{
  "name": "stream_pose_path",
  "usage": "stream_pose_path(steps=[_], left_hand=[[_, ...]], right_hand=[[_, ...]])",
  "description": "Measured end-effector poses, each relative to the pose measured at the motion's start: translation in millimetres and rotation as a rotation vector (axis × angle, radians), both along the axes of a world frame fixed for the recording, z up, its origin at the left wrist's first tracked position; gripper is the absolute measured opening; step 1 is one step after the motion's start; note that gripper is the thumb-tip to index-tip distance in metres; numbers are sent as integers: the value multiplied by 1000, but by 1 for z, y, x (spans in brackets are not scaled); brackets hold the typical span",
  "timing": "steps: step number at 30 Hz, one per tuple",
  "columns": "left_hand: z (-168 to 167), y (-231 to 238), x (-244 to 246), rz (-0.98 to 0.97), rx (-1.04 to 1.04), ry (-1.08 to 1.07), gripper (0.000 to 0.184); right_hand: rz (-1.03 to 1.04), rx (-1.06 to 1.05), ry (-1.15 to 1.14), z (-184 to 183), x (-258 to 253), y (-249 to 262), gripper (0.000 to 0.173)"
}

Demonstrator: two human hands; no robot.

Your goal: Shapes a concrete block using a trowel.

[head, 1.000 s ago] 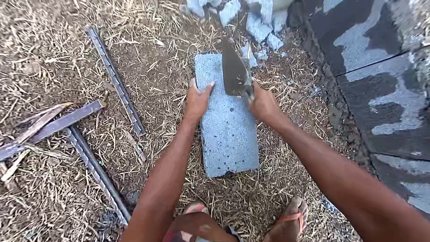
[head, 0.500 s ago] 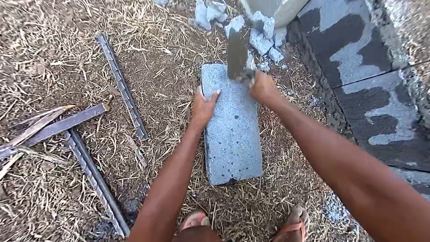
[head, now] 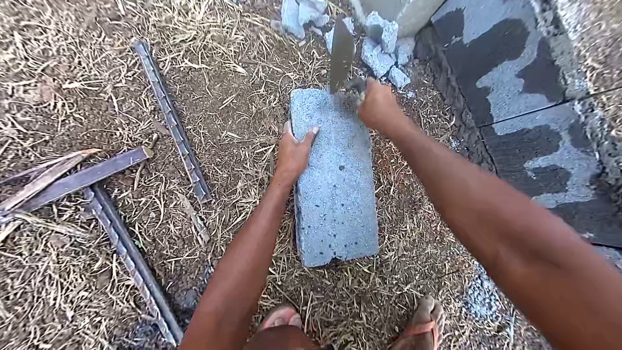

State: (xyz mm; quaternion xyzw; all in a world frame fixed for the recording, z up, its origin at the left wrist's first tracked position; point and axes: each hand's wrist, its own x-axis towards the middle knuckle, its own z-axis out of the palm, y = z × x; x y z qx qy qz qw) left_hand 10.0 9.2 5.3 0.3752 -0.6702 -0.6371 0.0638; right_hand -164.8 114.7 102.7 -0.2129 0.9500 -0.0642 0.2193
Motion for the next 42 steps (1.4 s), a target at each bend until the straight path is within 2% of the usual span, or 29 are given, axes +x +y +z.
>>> stream_pose_path(steps=[4,6,9,11,13,15,17,19,23,25,29,32,35,38,40,42], left_hand=[[4,1,2,-6,-15,-13,71],[6,2,1,-2,-9,-19,70],[2,1,0,5,-6,-23,71],[-2,1,2,11,0,-17,73],[-1,1,2,0,-7,-25,76],[5,0,0,-2,-13,-36,77],[9,1,0,1,-5,-45,76],[7,1,0,4,10,-41,76],[1,2,0,19,33,-16,76],[2,0,0,5,18,-28,79],[7,2,2,-8,-1,-68,81],[6,0,-1,-1,13,-51,79],[0,-1,1,-2,1,-58,75],[-5,-4,14,-52,-42,-55,78],[-4,2,16,-98,-63,-39,80],[-3,2,10,-101,-81,-5,77]], right_hand=[[-21,-53,-47,5,69,53,42],[7,22,-97,6,61,59,44],[9,3,-84,-2,16,22,44],[-17,-10,-59,-6,4,1,46],[-27,-41,-23,-4,28,17,49],[25,-67,-4,6,66,57,43],[48,3,-25,6,71,73,42],[49,74,-25,4,47,51,40],[-15,29,13,-6,0,-10,44],[-39,-11,30,-3,22,-5,43],[-29,-20,-33,11,93,71,39],[20,103,-22,7,60,54,42],[-14,51,11,-4,23,13,50],[-115,-25,16,-13,56,22,56],[-157,-59,7,-3,96,64,44],[-96,-34,-95,13,107,84,34]])
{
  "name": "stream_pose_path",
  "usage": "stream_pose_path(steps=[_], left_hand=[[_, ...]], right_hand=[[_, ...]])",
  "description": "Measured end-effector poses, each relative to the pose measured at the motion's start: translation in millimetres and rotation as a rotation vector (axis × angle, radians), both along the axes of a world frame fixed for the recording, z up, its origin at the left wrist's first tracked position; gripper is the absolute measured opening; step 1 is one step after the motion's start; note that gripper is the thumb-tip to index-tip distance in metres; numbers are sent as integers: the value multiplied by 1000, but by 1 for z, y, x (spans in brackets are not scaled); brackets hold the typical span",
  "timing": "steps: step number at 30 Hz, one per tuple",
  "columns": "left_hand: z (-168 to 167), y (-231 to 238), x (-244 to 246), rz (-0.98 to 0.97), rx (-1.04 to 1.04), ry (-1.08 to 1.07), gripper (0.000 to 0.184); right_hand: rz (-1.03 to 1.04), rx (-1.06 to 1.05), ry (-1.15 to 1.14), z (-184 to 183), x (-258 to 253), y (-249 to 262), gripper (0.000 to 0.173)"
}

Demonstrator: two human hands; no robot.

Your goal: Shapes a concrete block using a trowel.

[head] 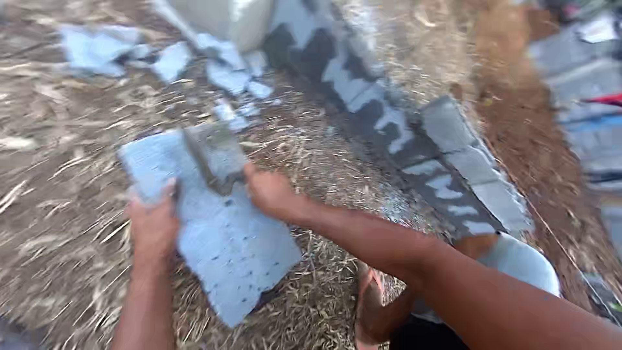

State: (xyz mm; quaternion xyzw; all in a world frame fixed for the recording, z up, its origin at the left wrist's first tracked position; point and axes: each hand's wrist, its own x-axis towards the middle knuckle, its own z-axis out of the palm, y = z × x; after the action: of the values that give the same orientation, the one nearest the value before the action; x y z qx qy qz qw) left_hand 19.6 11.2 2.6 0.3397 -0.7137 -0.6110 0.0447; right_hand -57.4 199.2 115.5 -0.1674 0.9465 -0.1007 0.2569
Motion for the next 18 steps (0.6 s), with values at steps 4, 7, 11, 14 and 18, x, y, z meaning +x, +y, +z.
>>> stream_pose_path(steps=[4,7,11,14,18], left_hand=[[-7,-7,-2,52,5,46,74],[-30,-13,-1,89,-23,39,71],[0,-2,10,117,-110,22,68],[16,7,18,61,-106,-17,77],[16,5,22,114,-73,-90,77]], right_hand=[[121,-54,-46,-2,-35,-12,31],[28,-125,-34,-11,-64,-37,39],[-8,-148,-27,-4,-44,-34,36],[20,-76,-62,5,-8,-6,45],[93,27,-10,0,-39,-30,53]])
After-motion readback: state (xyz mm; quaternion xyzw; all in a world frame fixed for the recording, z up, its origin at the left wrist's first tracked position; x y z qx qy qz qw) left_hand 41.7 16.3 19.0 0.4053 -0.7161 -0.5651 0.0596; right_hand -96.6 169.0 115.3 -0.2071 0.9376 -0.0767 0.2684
